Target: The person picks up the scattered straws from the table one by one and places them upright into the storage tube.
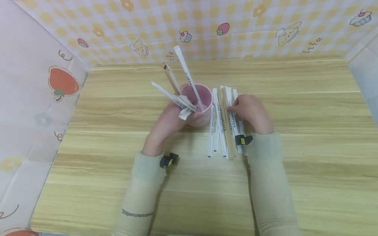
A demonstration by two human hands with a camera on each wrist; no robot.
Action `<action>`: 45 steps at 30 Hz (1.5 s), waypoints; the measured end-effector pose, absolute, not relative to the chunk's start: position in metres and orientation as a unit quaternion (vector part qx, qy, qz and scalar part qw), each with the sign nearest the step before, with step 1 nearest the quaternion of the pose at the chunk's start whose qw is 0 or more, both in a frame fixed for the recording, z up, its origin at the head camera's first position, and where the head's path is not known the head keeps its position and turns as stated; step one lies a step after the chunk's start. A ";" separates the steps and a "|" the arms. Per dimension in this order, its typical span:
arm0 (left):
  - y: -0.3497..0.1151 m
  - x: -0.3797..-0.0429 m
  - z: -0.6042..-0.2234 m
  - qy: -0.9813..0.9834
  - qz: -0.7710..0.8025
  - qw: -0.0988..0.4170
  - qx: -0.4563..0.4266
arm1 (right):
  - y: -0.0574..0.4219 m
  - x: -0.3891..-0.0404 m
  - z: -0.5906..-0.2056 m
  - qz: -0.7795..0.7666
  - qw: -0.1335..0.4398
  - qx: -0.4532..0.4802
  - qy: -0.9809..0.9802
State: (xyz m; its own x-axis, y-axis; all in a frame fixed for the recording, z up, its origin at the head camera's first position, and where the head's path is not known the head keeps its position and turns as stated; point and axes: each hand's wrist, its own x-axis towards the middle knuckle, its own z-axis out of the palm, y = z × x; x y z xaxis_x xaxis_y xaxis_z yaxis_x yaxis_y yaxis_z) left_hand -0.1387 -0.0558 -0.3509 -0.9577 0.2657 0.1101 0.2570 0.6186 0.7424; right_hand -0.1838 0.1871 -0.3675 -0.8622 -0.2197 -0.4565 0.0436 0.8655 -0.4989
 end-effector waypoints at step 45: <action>-0.058 -0.138 -0.350 0.900 0.408 0.006 0.150 | 0.168 -0.131 -0.270 -0.410 -0.263 -0.055 0.871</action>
